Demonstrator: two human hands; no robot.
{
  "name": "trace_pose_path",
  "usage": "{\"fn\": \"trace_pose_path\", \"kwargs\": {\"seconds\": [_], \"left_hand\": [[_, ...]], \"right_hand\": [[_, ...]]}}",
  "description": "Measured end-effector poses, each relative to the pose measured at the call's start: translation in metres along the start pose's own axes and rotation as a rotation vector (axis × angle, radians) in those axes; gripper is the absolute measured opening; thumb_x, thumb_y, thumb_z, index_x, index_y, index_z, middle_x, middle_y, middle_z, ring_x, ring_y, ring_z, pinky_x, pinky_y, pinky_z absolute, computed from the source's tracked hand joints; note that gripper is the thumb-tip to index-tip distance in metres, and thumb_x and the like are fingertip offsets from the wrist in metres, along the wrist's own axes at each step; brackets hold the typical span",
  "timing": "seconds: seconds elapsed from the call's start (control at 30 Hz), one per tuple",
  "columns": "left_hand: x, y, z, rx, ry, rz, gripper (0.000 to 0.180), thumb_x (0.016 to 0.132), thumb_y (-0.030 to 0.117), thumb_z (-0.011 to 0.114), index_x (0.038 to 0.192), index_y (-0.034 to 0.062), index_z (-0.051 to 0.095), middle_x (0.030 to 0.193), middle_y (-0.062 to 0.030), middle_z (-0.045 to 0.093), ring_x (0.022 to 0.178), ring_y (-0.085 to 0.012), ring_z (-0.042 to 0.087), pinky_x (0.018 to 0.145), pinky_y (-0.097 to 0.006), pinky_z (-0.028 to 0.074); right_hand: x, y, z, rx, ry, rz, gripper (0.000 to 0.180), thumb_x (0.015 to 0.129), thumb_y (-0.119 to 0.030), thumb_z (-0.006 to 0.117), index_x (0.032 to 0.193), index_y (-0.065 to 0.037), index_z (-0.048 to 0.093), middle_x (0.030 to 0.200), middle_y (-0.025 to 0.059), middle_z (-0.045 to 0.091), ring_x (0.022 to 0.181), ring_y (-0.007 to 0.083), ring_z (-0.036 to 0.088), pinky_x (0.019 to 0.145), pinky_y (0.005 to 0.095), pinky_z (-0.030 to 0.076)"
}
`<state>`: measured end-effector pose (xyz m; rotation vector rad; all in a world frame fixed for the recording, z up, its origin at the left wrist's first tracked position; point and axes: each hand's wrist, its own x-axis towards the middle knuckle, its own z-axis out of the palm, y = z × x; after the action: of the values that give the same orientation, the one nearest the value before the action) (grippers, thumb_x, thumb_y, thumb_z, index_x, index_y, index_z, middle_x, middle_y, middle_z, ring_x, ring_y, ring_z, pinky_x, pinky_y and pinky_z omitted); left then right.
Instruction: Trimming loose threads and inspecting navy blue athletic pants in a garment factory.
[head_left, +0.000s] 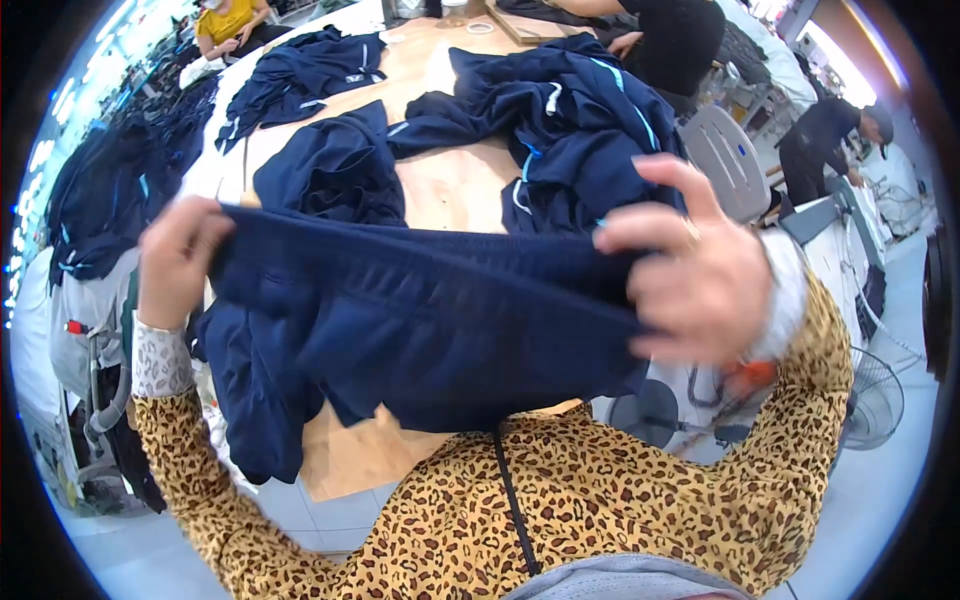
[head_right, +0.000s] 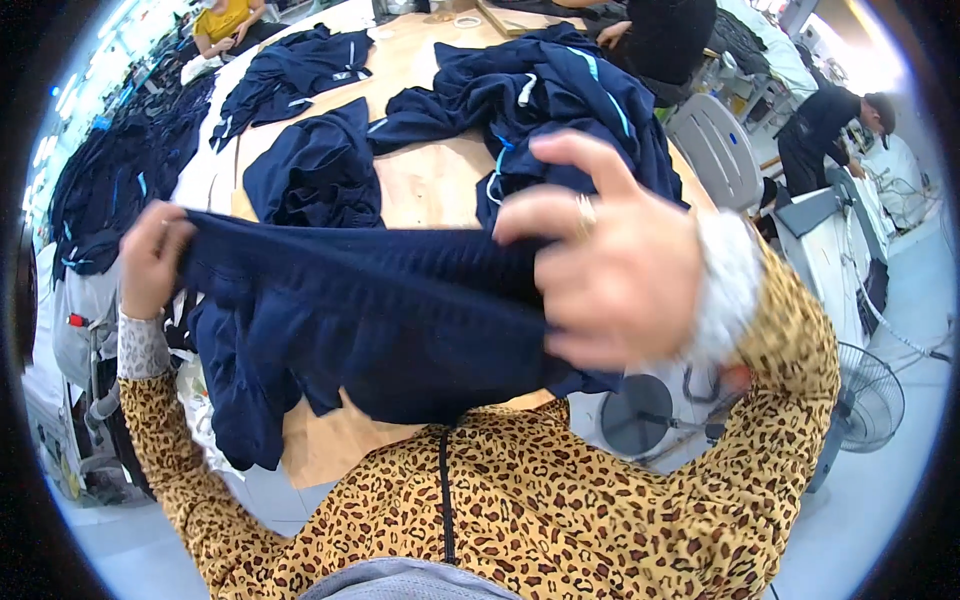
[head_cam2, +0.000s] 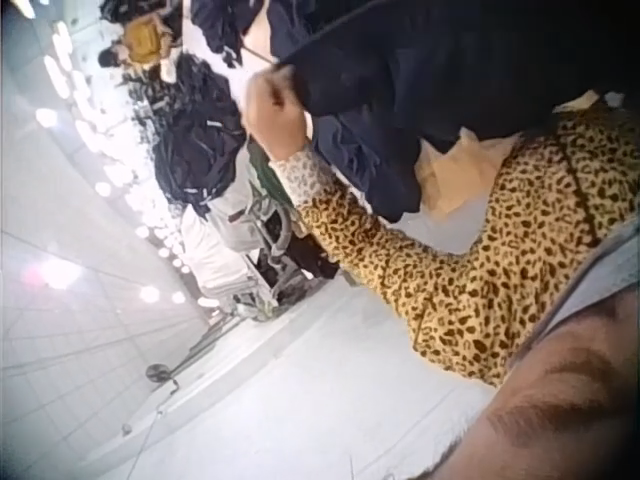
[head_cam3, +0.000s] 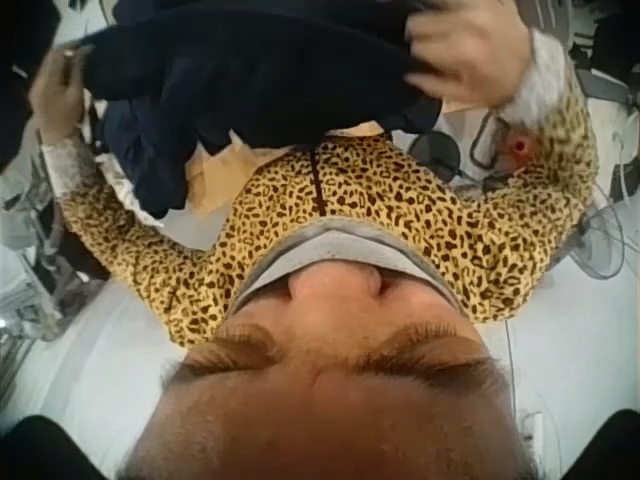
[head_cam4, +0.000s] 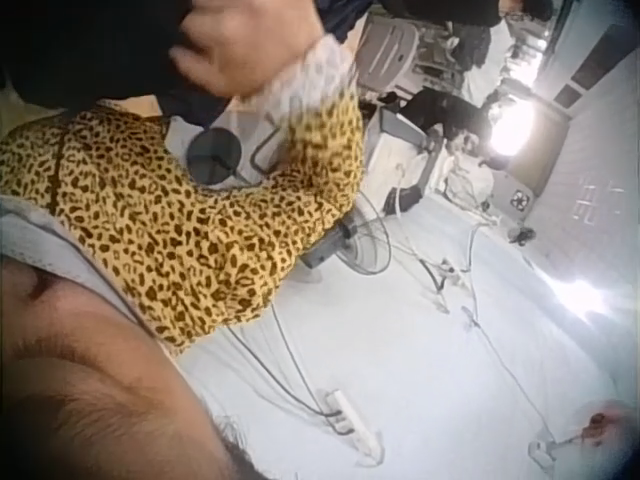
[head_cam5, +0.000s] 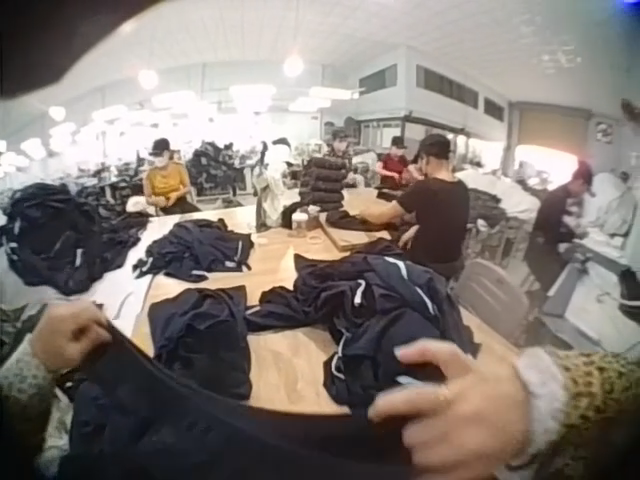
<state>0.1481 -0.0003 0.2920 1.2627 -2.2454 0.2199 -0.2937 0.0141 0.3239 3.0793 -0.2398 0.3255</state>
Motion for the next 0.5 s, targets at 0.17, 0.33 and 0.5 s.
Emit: {"fn": "trace_pose_path", "kwargs": {"seconds": [0.17,0.33,0.5], "left_hand": [[-0.023,-0.027,-0.054,-0.401,0.473,-0.422,0.014,0.085,0.009,0.060,0.093,-0.0024,0.060,0.079,-0.0083,0.060,0.067,-0.0144,0.057,0.060,-0.023,0.044],[0.015,-0.050,-0.034,-0.053,0.081,-0.158,0.011,0.087,0.005,0.058,0.096,0.0009,0.058,0.076,-0.0006,0.054,0.061,-0.0073,0.043,0.054,-0.022,0.035],[0.038,-0.037,-0.037,0.056,-0.014,0.007,0.018,0.088,0.009,0.057,0.105,0.0035,0.059,0.075,0.0030,0.051,0.058,-0.0045,0.040,0.051,-0.020,0.032]], "right_hand": [[0.001,0.068,-0.024,-0.294,0.234,0.089,0.025,0.067,-0.026,0.075,0.068,-0.008,0.057,0.068,0.0068,0.051,0.081,0.0266,0.053,0.090,0.0421,0.033],[-0.015,0.116,-0.025,-0.337,0.239,0.285,0.024,0.072,-0.024,0.071,0.087,-0.006,0.065,0.076,0.0079,0.060,0.076,0.0229,0.058,0.081,0.0376,0.045],[0.009,0.095,-0.069,-0.073,0.174,0.475,0.019,0.069,-0.010,0.074,0.082,-0.002,0.063,0.074,0.0103,0.061,0.073,0.0214,0.060,0.068,0.0312,0.047]]}}
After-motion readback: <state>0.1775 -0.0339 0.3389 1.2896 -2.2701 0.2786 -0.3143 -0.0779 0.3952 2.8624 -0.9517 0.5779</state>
